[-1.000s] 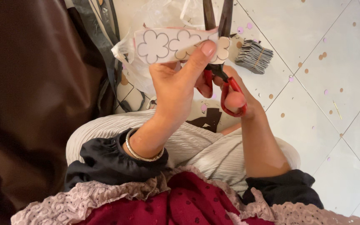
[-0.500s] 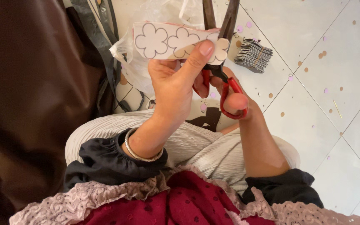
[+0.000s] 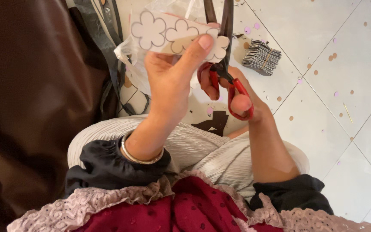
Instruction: The person sits on the floor and uses red-handled scissors to cut cloud-shaped outlines from a sheet of white paper. The person rotates the paper and trims the edges to separate individual shapes, with cut pieces falling onto the floor.
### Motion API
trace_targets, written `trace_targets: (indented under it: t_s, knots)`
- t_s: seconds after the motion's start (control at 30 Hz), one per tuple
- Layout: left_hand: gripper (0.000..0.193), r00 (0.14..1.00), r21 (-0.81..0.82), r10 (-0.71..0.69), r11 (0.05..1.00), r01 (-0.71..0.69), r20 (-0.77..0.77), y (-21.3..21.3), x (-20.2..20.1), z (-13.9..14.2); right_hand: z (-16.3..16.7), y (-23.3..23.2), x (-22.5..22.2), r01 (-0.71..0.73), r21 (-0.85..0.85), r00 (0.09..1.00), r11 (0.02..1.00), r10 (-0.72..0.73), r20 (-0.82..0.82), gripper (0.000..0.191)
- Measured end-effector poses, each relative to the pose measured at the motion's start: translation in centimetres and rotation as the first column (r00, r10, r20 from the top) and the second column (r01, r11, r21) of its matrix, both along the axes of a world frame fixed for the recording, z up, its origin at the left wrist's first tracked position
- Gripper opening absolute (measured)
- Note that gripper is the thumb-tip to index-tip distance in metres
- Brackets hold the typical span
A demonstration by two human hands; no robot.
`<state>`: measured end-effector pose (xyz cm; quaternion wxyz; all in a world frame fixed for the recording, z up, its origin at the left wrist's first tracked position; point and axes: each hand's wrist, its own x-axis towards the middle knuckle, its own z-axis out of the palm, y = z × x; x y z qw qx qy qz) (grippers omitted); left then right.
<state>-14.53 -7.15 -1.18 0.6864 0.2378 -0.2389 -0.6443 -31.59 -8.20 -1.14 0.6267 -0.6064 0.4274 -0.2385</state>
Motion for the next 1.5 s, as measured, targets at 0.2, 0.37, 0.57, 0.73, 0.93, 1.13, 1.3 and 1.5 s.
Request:
trace_targets:
  t_s: [0.2, 0.37, 0.57, 0.73, 0.93, 1.13, 1.3, 1.5]
  knots:
    - [0.011, 0.996, -0.084, -0.053, 0.995, 0.059, 0.071, -0.3, 1.5, -0.2, 0.0, 0.1, -1.0, -0.006, -0.006, 1.000, 1.000, 0.006, 0.017, 0.086]
    - [0.005, 0.985, -0.124, -0.023, 0.991, 0.044, 0.170, -0.6, 1.6, -0.6, -0.2, 0.1, -1.4, -0.037, -0.032, 0.999, 0.999, 0.037, 0.009, 0.100]
    - [0.007, 0.990, -0.178, -0.011, 0.983, 0.035, 0.138, -0.3, 1.8, -1.5, -0.4, 0.1, -1.8, -0.068, -0.074, 0.997, 0.995, 0.064, -0.054, 0.114]
    - [0.010, 0.991, -0.172, 0.002, 0.985, 0.021, 0.136, -0.1, 1.6, -2.0, -0.6, 0.4, -1.9, -0.065, -0.084, 0.994, 0.994, 0.057, -0.093, 0.114]
    - [0.011, 0.985, -0.167, -0.002, 0.985, 0.031, 0.172, -0.1, 1.9, -1.9, -0.8, 0.4, -2.1, 0.011, -0.025, 0.986, 1.000, -0.015, -0.165, 0.112]
    - [0.005, 0.993, -0.145, -0.087, 0.985, 0.097, 0.076, 0.1, 1.7, -1.1, -1.6, 0.5, -2.2, -0.039, -0.040, 0.997, 0.998, 0.041, 0.059, 0.092]
    - [0.007, 0.989, -0.121, -0.146, 0.982, 0.143, -0.012, 0.1, 1.5, -0.6, -1.9, 0.6, -1.9, 0.087, 0.093, 0.996, 0.992, -0.084, -0.034, 0.050]
    - [0.006, 0.988, -0.128, -0.145, 0.980, 0.150, 0.044, 0.0, 1.7, -0.5, -1.2, 0.4, -2.0, 0.010, -0.033, 1.000, 0.999, -0.010, 0.012, 0.076]
